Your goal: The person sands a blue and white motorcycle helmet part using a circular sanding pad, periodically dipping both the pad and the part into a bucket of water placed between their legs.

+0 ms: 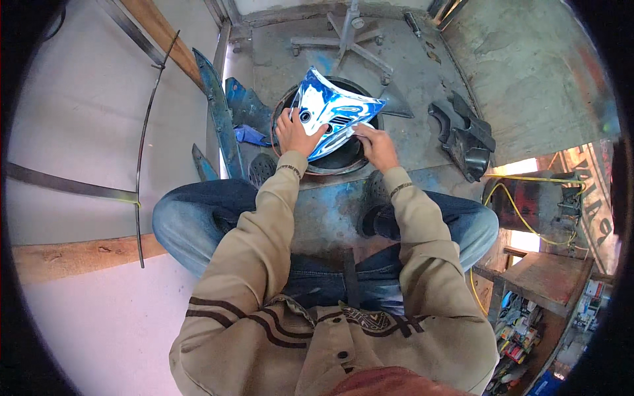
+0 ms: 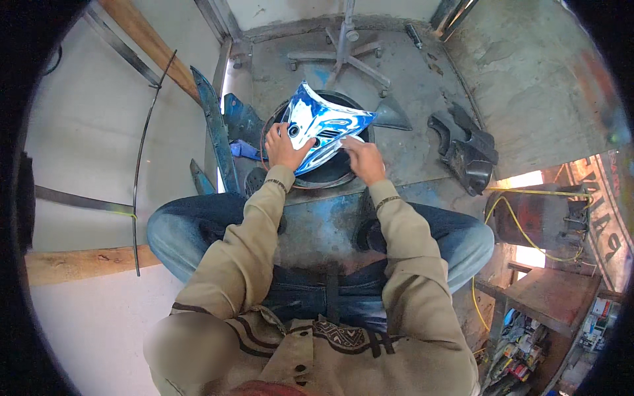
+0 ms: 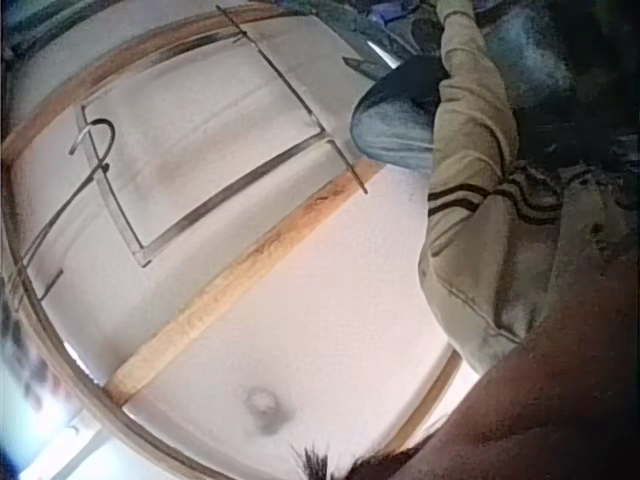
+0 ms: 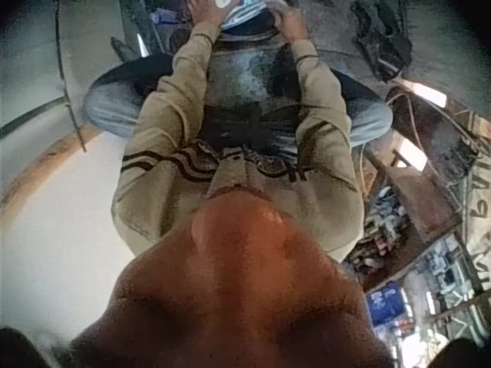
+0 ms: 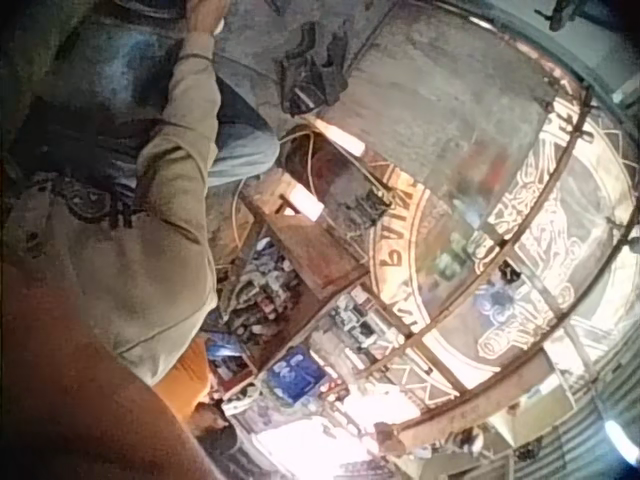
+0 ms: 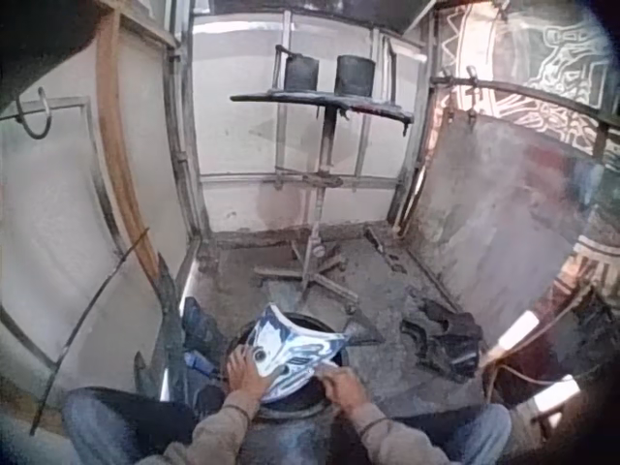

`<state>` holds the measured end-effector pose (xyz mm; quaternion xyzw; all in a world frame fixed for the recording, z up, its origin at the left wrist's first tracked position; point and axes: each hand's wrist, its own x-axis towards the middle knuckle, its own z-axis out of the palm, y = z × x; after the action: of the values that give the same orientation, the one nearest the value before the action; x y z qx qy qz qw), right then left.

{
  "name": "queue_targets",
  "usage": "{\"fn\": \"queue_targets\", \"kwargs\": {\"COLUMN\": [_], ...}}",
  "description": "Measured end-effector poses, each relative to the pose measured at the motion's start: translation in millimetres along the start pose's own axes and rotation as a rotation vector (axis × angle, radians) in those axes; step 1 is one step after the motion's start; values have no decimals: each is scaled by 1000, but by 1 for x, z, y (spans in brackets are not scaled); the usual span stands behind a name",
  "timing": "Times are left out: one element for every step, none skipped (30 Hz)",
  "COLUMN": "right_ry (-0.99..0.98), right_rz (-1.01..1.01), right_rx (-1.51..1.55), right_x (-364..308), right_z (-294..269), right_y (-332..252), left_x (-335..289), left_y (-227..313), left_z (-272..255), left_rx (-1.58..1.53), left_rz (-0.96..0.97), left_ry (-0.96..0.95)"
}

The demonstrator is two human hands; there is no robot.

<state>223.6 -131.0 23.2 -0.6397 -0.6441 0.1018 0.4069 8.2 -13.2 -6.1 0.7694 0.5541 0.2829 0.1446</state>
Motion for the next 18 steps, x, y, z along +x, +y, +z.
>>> {"fn": "queue_targets", "kwargs": {"right_ry": [-5,-10,-124,-122,-146,-172,-173,-181,-190,-140,-84,-22,-23,1,30,-46,-91,-132], "right_rz": [-84,-169,-199,-201,-228,-250,-246,-244,-243,-248,-181,-119,-120,-152,-181,-201,-234,-277], "right_rx": [-54,-109,-8,-4,11,24,28,21,9,-2,-45,-90,-93,-100,-112,-129,-72,-6], "right_x": [-1,-4,-10,-17,-27,-34,-32,-24,-15,-6,-2,1,0,-3,-9,-16,-27,-27], "right_z": [5,15,25,37,48,53,50,42,32,23,11,2,4,10,15,27,39,46], "right_y": [-4,-11,-22,-35,-48,-53,-49,-39,-25,-10,2,8,8,6,6,-6,-20,-39], "left_x": [0,1,-1,1,2,0,-2,-2,-1,0,0,0,0,0,0,-1,-3,-1], "left_y": [1,2,0,-2,-2,0,0,-1,-1,1,1,1,2,3,7,7,7,2], "left_z": [1,2,3,2,2,2,1,0,-1,-2,-3,-3,-3,-2,-1,0,1,-1], "left_rx": [6,3,4,7,13,-5,-22,-19,-12,-8,-28,-31,-18,-5,-6,-5,-6,2], "left_rz": [-3,-2,4,14,14,10,6,5,7,9,-8,-10,-9,-7,8,8,4,-1], "left_ry": [2,4,21,43,45,26,8,4,7,9,-17,-16,-7,1,12,10,1,2]}}
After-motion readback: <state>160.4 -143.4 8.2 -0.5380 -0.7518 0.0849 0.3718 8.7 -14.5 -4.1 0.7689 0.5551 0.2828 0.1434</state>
